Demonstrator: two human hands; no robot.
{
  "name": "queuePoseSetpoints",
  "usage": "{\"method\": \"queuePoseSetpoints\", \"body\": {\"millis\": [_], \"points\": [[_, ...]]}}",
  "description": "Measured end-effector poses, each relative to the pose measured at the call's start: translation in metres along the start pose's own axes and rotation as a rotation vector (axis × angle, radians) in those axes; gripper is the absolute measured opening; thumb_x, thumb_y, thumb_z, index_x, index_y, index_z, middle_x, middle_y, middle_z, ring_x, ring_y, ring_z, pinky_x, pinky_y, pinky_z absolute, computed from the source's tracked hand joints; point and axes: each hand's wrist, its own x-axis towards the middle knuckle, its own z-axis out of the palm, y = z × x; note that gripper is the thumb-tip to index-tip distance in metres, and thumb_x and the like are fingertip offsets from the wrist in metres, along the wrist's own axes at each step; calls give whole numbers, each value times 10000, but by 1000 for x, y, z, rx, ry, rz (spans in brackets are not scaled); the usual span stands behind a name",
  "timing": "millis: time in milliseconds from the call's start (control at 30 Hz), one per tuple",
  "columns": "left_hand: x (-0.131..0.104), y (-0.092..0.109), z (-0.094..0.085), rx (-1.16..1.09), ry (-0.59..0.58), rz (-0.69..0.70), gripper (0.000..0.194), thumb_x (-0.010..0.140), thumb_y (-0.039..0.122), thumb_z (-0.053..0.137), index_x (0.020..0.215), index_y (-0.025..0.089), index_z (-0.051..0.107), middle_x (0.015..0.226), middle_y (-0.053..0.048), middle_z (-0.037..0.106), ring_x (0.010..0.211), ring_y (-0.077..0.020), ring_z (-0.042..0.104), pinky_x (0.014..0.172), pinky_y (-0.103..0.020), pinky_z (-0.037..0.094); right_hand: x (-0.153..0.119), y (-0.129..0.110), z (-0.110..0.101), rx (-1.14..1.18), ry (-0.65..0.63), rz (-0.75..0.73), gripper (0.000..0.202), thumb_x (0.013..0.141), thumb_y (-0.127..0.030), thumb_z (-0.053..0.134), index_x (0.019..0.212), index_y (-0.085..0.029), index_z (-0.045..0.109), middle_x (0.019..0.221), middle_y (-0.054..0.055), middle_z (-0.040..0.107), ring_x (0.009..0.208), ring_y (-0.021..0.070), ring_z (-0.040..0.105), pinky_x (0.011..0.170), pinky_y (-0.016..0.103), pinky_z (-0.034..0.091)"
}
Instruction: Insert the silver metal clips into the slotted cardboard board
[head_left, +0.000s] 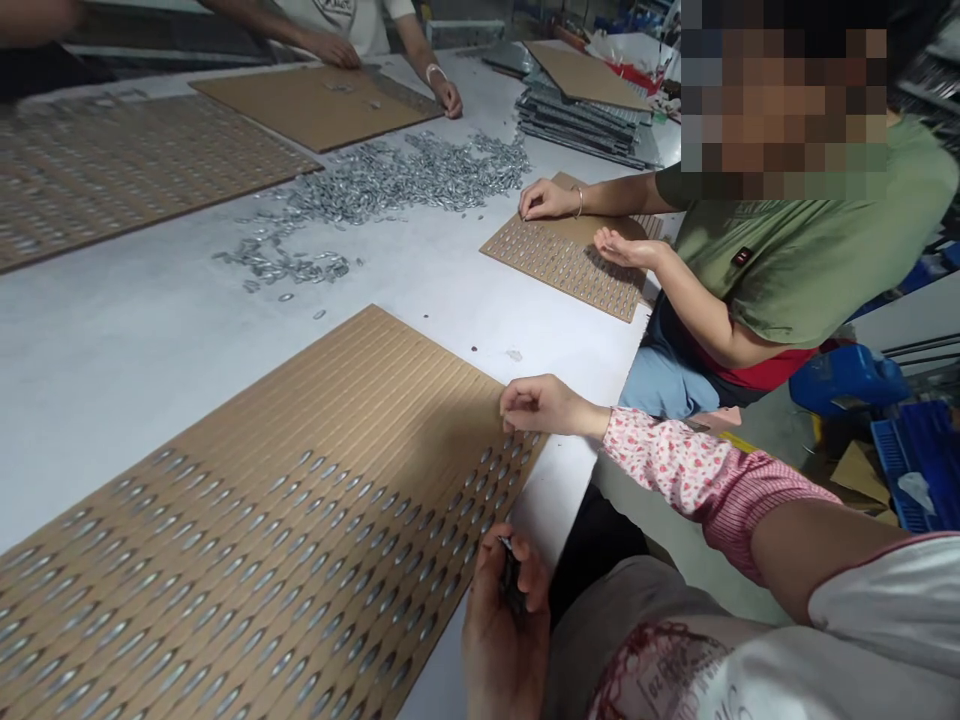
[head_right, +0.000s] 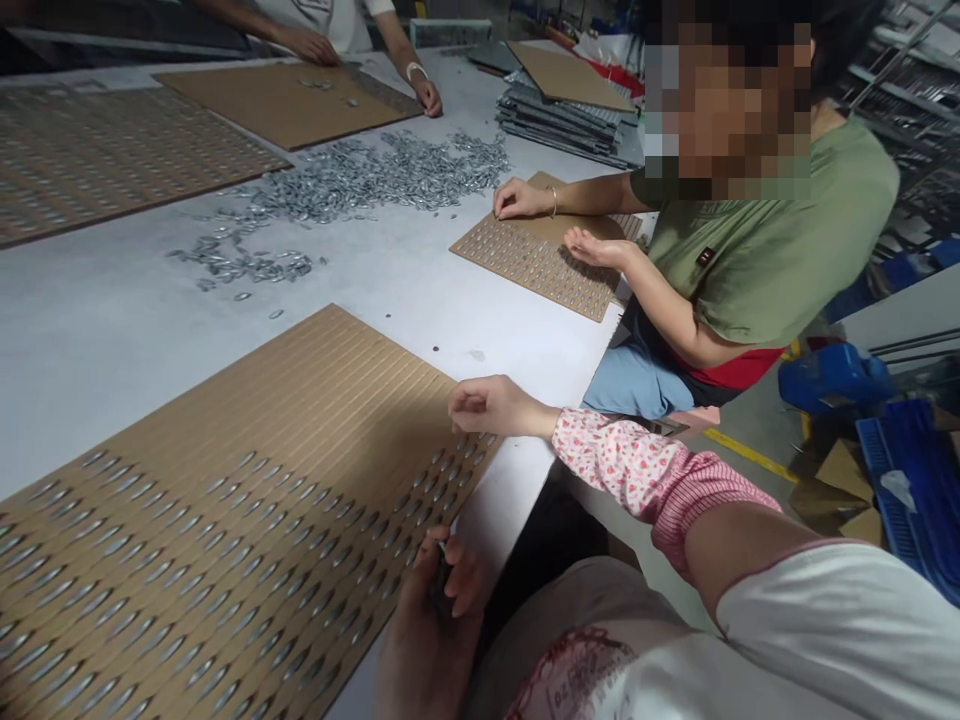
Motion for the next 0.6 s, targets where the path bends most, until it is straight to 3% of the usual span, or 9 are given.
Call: {"method": "queuePoseSetpoints", "body": {"millis": [133,267,433,600], "points": [[10,-3,-11,52,-13,53,187,678,220,761,840,167,687,823,-25,606,593,-66,498,461,-135,414,11,-4,-5,-384,-121,-173,127,820,-186,573,905,-129,649,805,28,666,721,89,571,713,217,446],[22,-3,-19,106,-46,56,252,620,282,826,824,205,700,773,19,616,539,-43,465,422,-109,382,17,-9,-8,-576,-325,-309,187,899,-222,518,947,-137,679,874,52,669,842,111,564,830,233,421],[14,-4,-13,104,-57,65,241,656,280,804,845,171,703,809,-7,602,572,-44,442,444,-112,376,14,-6,-8,-534,-232,-165,150,856,-256,591,915,-142,668,868,19,670,764,92,577,737,205,422],[5,-5,-6,89,-21,33,232,657,252,800,834,140,699,802,-26,581,583,-60,434,467,-150,398,16,0,-5,-688,-211,-276,125,848,-268,602,813,-166,665,781,2,646,775,118,544,858,291,377]]}}
